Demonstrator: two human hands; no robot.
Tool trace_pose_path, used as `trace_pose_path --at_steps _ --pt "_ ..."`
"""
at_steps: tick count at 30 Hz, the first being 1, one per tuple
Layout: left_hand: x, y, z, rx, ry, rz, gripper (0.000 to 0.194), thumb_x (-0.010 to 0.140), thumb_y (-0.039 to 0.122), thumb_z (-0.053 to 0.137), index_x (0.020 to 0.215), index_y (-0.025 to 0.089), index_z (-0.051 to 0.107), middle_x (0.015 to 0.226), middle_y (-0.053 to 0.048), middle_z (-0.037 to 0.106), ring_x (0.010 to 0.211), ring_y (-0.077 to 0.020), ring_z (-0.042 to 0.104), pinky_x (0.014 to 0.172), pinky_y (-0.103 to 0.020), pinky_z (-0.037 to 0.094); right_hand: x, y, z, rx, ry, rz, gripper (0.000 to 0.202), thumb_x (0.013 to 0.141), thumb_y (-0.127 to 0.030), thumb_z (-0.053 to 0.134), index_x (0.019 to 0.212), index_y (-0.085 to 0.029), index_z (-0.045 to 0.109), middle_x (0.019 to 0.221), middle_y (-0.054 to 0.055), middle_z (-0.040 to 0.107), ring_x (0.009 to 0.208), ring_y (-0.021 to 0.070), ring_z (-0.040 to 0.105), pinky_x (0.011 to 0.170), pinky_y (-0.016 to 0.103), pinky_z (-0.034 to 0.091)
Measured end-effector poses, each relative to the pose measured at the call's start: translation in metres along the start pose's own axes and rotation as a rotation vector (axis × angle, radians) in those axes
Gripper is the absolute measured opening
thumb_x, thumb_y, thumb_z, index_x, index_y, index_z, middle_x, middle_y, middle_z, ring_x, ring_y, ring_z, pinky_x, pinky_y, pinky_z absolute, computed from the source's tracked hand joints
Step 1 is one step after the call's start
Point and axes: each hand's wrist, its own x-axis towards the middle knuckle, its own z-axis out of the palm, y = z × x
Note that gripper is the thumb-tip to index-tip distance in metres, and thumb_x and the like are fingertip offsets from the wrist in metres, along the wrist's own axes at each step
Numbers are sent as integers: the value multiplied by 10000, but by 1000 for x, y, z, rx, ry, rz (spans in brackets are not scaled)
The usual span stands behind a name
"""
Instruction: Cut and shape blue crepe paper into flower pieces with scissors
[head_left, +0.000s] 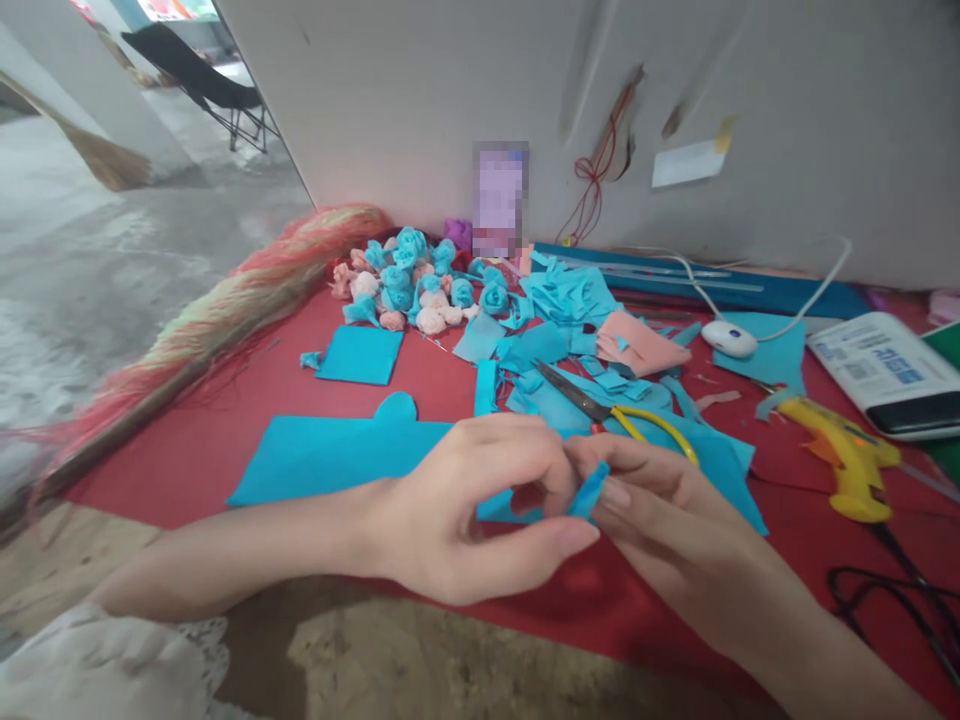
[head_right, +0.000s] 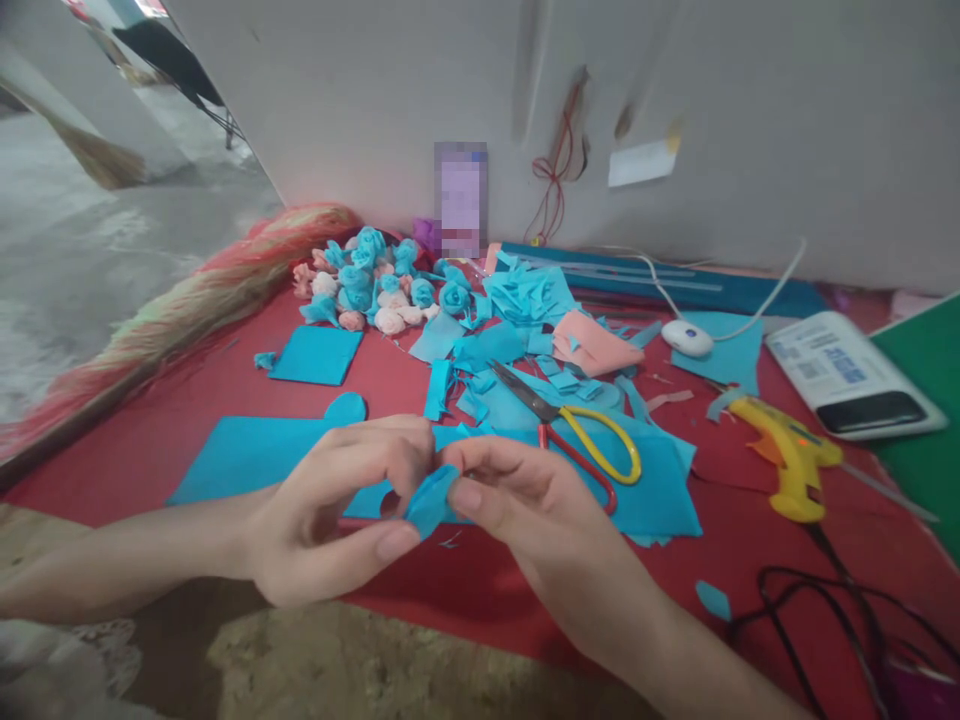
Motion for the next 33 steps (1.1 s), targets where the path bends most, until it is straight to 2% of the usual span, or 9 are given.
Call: trace_pose_path --at_steps 7,12,16,26,33 --pt "-2 1 5 60 55 -36 269 724 152 566 609 189 326 534 25 414 512 -85 367 491 -208 353 -1 6 3 41 -9 -36 65 709 -308 676 770 -288 682 749 -45 650 717 69 601 657 132 469" --pt "-3 0 9 124 54 -102 265 705 192 576 632 193 321 543 25 441 506 -85 371 482 -210 350 -4 8 6 2 87 -19 65 711 -301 674 760 -259 671 688 -34 639 620 71 585 602 131 482" --pt "-5 0 11 165 75 -102 284 688 195 589 637 192 310 543 47 370 498 -74 331 466 -198 319 -5 9 9 -12 178 -4 97 693 -288 690 783 -260 668 723 -30 648 701 75 603 642 106 479" --pt "-5 -2 13 185 112 -69 295 682 207 599 651 194 306 543 54 342 483 -72 319 449 -198 296 -10 9 10 40 172 -16 71 702 -305 680 764 -281 657 653 -69 625 581 36 572 580 67 469" --pt "-6 -1 11 103 68 -122 268 681 168 540 653 201 276 537 25 411 495 -95 385 487 -225 348 -10 10 10 46 114 -52 54 739 -305 644 791 -295 637 620 -56 657 608 73 646 576 83 505"
